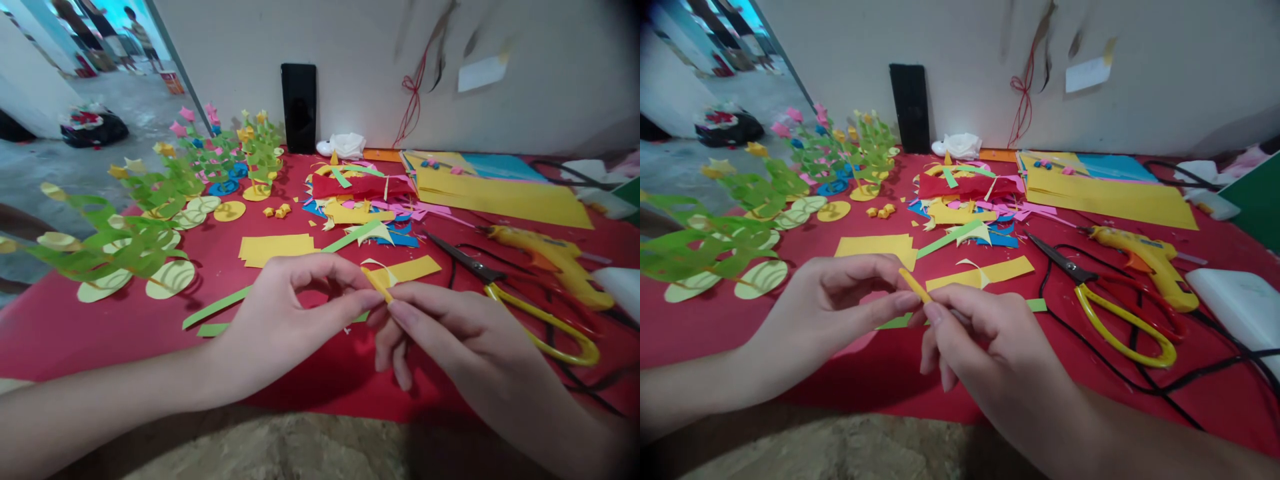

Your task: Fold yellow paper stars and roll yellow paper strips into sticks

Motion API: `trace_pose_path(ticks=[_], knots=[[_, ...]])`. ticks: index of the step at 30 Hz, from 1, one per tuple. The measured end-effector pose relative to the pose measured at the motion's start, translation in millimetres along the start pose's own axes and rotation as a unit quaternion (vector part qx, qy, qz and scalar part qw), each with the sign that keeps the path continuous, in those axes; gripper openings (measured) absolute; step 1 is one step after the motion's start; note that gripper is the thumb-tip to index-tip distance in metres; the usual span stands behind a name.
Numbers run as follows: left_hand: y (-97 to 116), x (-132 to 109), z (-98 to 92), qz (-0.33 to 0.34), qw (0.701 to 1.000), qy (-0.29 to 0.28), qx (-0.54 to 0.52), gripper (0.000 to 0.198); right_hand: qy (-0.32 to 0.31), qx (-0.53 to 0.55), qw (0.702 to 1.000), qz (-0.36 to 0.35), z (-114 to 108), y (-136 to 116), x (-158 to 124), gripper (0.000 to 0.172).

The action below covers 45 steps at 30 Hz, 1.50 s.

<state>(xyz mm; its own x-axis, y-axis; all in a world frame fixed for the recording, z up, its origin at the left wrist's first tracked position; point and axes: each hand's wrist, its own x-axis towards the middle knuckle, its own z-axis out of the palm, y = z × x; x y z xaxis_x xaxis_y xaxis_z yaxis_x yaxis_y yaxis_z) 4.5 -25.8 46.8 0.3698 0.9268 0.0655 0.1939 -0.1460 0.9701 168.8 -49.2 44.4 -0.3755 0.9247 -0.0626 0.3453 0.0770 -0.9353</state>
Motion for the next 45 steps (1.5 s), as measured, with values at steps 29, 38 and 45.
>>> trace_pose_path(ticks=[29, 38, 45], knots=[[1, -6, -3.9, -0.004, 0.995, -0.088, -0.057, 0.005, -0.102, 0.294, 0.942, 0.123, 3, 2, -3, 0.026], [5, -6, -0.8, -0.02, 0.997, -0.061, -0.054, 0.006, 0.007, 0.296, 0.953, 0.067, -9, 4, 3, 0.025], [-4, 4, -5.7, -0.011, 1.0, -0.007, -0.023, 0.01, -0.037, 0.34, 0.934, 0.1, -11, 1, 6, 0.032]])
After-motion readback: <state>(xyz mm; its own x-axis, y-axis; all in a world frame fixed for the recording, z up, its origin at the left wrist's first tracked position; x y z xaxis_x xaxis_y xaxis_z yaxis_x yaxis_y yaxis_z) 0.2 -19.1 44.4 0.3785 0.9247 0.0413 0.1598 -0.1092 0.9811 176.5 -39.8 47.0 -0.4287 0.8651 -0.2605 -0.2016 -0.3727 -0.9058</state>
